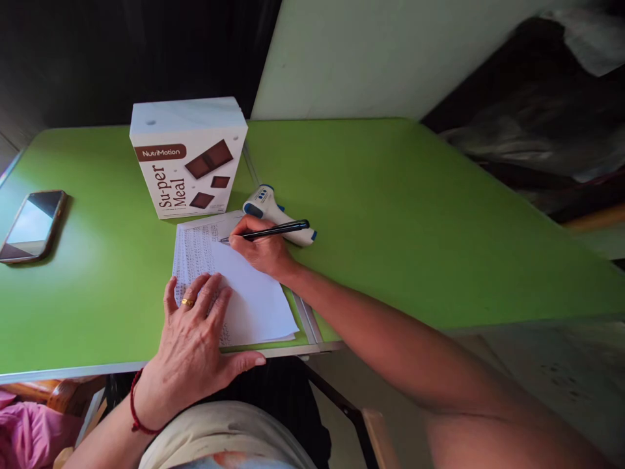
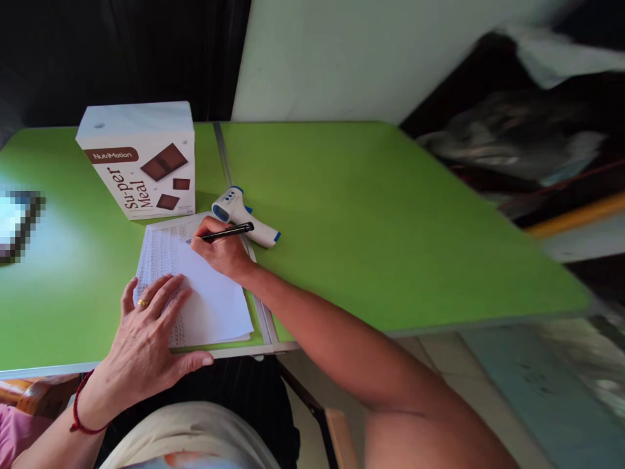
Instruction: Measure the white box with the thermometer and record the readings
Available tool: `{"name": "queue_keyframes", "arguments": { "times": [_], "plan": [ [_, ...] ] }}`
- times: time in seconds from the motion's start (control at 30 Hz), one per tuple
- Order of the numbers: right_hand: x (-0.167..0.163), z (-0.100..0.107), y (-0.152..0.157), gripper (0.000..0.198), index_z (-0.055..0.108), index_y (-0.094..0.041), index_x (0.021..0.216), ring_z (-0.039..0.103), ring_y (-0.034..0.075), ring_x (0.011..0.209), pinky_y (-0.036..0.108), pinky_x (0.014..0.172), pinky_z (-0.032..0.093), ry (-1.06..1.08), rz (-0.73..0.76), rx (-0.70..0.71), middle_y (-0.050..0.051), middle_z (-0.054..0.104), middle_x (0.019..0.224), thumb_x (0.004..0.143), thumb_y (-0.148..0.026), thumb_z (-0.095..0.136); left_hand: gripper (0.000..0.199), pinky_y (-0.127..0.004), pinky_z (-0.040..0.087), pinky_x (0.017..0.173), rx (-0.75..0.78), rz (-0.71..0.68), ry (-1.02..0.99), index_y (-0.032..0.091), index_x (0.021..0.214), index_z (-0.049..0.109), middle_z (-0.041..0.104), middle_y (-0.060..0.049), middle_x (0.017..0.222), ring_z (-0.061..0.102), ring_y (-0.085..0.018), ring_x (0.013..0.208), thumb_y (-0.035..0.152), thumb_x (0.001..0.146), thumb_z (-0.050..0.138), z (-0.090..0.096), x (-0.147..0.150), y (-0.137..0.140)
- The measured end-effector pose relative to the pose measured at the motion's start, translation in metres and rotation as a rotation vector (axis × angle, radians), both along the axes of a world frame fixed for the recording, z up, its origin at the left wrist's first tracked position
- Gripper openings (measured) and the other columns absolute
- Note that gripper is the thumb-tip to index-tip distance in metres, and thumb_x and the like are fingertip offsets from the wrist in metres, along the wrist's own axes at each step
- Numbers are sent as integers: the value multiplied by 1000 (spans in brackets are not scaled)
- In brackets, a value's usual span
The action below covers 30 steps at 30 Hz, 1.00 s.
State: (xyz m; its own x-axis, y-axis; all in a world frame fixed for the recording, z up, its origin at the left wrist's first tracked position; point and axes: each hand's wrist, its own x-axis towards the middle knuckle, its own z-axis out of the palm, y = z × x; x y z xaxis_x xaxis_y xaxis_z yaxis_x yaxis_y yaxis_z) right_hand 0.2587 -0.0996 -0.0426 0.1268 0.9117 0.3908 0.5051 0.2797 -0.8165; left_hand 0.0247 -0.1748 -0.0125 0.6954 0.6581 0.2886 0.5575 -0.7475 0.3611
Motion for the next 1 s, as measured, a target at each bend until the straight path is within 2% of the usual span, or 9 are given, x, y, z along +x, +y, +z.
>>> {"name": "queue_keyframes", "arguments": {
  "times": [0.23,0.7,1.0],
  "plan": [
    [0,-3,0,17,56,-28,73,58,18,67,33,68,55,49,-3,-5,-3,62,68,87,-31,66,82,-72,23,132,3,2,2,14,144,69,72,-22,151,61,-46,145,82,101,56,0,0,0],
    [1,-2,-1,17,56,-27,76,56,17,62,33,63,53,18,48,35,-4,61,68,90,-27,66,83,-72,22,131,5,-21,-2,10,145,68,72,-24,151,61,-46,144,80,105,48,2,0,0],
    [2,-8,1,17,57,-27,77,56,17,62,31,62,51,48,29,80,-4,61,67,90,-31,68,81,-72,21,133,-8,-19,12,12,145,69,71,-23,152,61,-46,145,79,100,61,0,-1,0]
  ]
}}
